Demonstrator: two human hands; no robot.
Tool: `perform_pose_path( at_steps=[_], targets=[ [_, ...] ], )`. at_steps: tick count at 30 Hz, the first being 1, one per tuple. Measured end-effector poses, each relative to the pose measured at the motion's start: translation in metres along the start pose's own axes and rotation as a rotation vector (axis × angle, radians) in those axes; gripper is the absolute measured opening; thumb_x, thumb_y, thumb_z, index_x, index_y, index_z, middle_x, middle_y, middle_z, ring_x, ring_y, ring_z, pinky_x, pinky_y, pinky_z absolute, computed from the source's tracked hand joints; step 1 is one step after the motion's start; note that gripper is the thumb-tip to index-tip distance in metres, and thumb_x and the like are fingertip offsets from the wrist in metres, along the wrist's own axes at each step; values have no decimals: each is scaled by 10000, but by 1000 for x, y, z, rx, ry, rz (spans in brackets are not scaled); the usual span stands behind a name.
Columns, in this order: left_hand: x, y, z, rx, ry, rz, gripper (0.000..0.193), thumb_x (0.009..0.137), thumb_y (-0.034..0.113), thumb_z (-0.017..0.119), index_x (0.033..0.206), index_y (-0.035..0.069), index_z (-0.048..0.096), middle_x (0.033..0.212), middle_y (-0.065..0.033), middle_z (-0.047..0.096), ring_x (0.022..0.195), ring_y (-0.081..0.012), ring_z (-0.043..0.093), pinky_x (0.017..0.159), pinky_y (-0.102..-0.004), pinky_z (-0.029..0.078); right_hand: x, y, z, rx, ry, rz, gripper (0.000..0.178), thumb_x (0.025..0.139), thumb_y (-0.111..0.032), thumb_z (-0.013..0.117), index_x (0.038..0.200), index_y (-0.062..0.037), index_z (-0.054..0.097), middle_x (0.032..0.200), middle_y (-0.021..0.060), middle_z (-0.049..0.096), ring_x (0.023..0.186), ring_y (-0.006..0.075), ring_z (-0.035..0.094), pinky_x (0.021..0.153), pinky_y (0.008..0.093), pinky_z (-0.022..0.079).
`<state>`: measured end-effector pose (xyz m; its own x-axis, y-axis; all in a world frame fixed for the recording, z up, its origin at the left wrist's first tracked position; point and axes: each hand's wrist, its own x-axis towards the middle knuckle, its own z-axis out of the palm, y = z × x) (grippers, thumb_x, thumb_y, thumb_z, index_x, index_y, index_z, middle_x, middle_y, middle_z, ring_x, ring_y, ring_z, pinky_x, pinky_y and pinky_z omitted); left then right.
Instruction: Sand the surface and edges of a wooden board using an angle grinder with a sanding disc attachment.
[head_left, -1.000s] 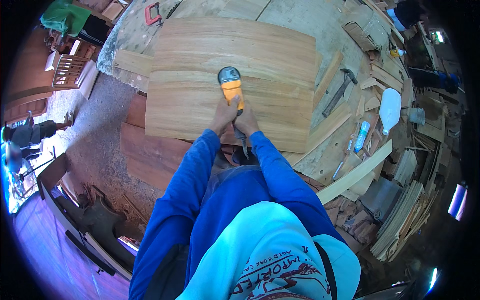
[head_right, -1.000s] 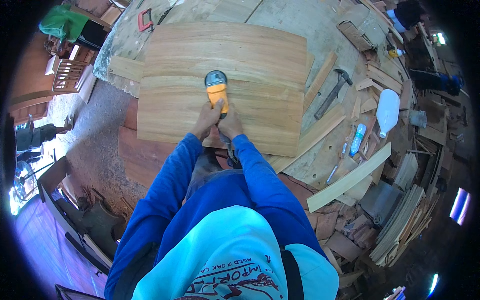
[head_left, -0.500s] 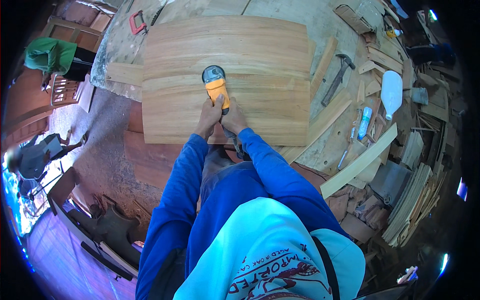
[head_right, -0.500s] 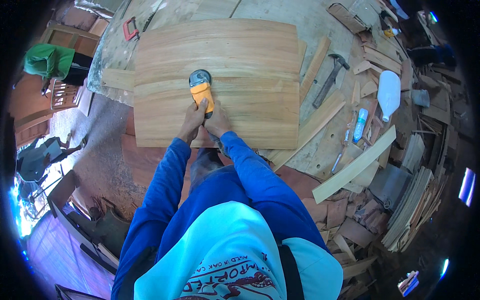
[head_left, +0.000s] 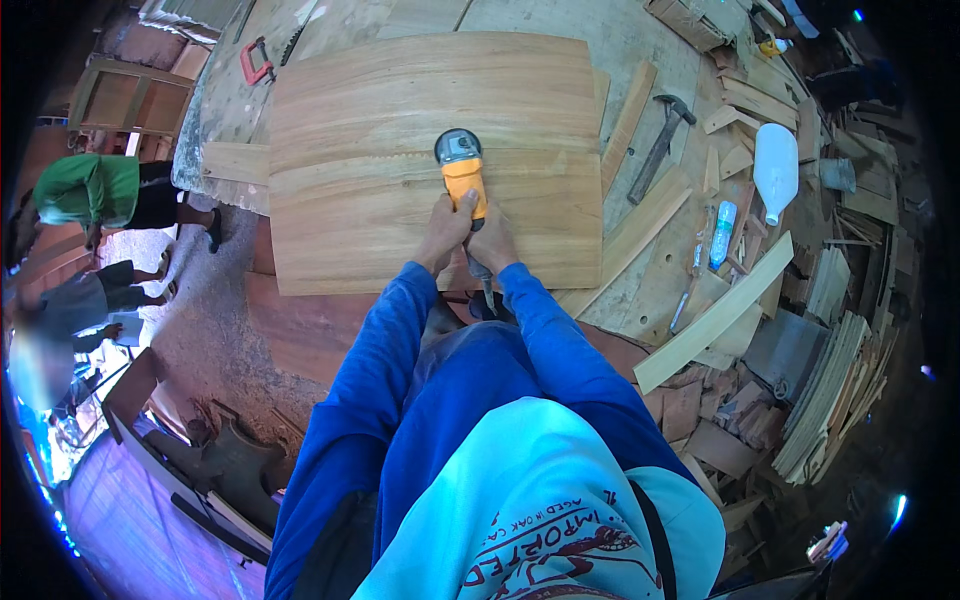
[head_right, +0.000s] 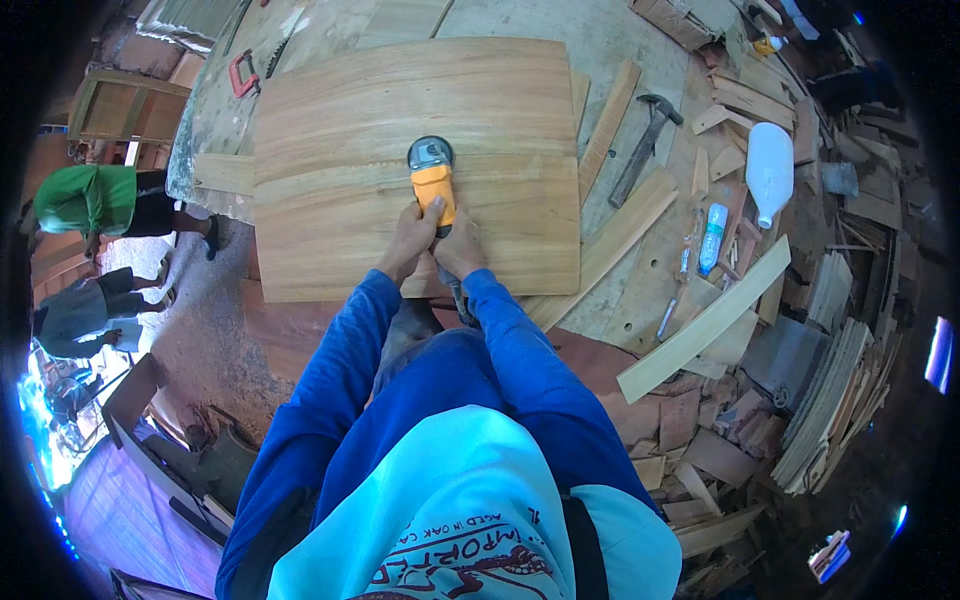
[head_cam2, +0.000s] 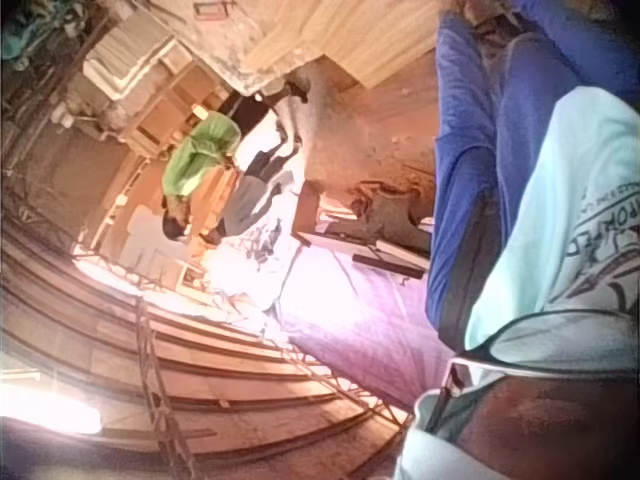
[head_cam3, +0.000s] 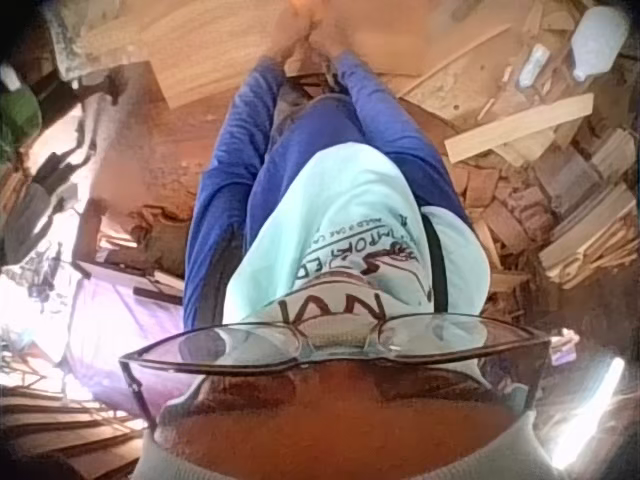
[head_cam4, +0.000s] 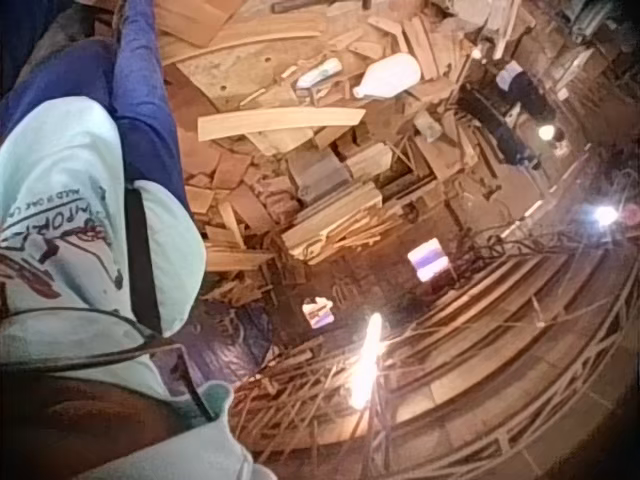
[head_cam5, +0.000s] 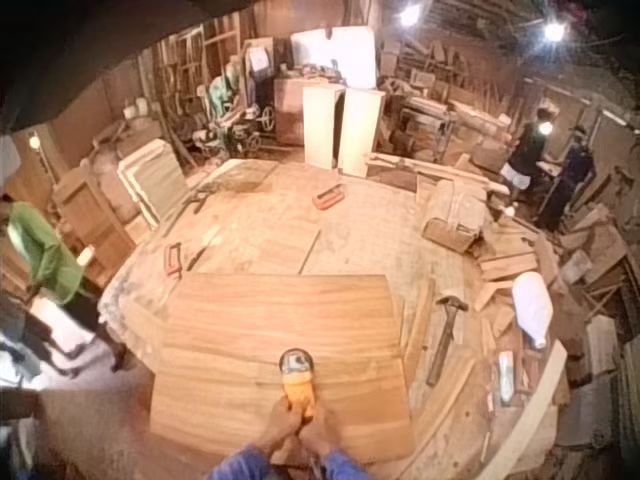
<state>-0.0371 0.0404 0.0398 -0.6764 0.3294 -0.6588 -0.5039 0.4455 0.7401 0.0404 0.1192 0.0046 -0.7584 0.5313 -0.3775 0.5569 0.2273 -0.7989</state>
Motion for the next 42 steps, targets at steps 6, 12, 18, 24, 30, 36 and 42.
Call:
perform_pose_path(
  at_steps=[6,12,18,24,30,36,42],
  targets=[
    [19,-10,37,120,-76,92,562,988,450,595,1183,-76,593,1035,-155,680,893,-201,639,742,-364,521,0,21,-29,55,62,58,562,734,-280,810,1119,-1,511,1040,306,660,1048,488,624,877,540,493],
    [1,8,61,51,-107,173,541,965,409,621,1093,-117,619,957,-246,708,868,-323,710,739,-426,545,-4,37,-48,167,99,79,494,725,-216,811,1087,-10,545,976,261,685,976,448,668,807,494,522],
    [-7,4,36,98,-68,84,559,963,411,625,1196,-95,579,995,-250,704,910,-334,710,769,-428,549,-6,33,-29,160,31,120,482,719,-195,802,1081,5,555,982,265,683,967,451,666,802,496,522],
    [-2,-27,1,36,19,121,543,990,424,599,1139,-98,601,1015,-203,688,917,-251,667,773,-389,533,-19,1,0,31,3,11,502,727,-220,798,1110,2,561,1031,285,675,1009,462,649,861,518,506],
    [9,-53,-57,8,97,126,484,1002,399,594,1141,-63,631,984,-122,693,867,-172,642,729,-347,520,-19,-34,43,-21,-101,4,528,754,-218,768,1171,5,535,1069,316,657,1044,489,625,891,538,495],
    [10,-55,-109,-165,90,69,468,1009,373,590,1180,-63,598,1039,-156,692,933,-204,660,793,-353,529,-17,-67,83,-16,-133,-55,537,733,-212,776,1143,6,504,1038,320,654,1019,520,618,865,544,495],
    [3,-48,-125,-248,74,83,460,1013,364,596,1179,-65,580,1081,-136,666,962,-181,637,818,-339,519,-21,-82,93,-19,-170,2,563,748,-241,767,1165,3,479,1060,328,643,1039,517,611,874,544,488]
  ],
)
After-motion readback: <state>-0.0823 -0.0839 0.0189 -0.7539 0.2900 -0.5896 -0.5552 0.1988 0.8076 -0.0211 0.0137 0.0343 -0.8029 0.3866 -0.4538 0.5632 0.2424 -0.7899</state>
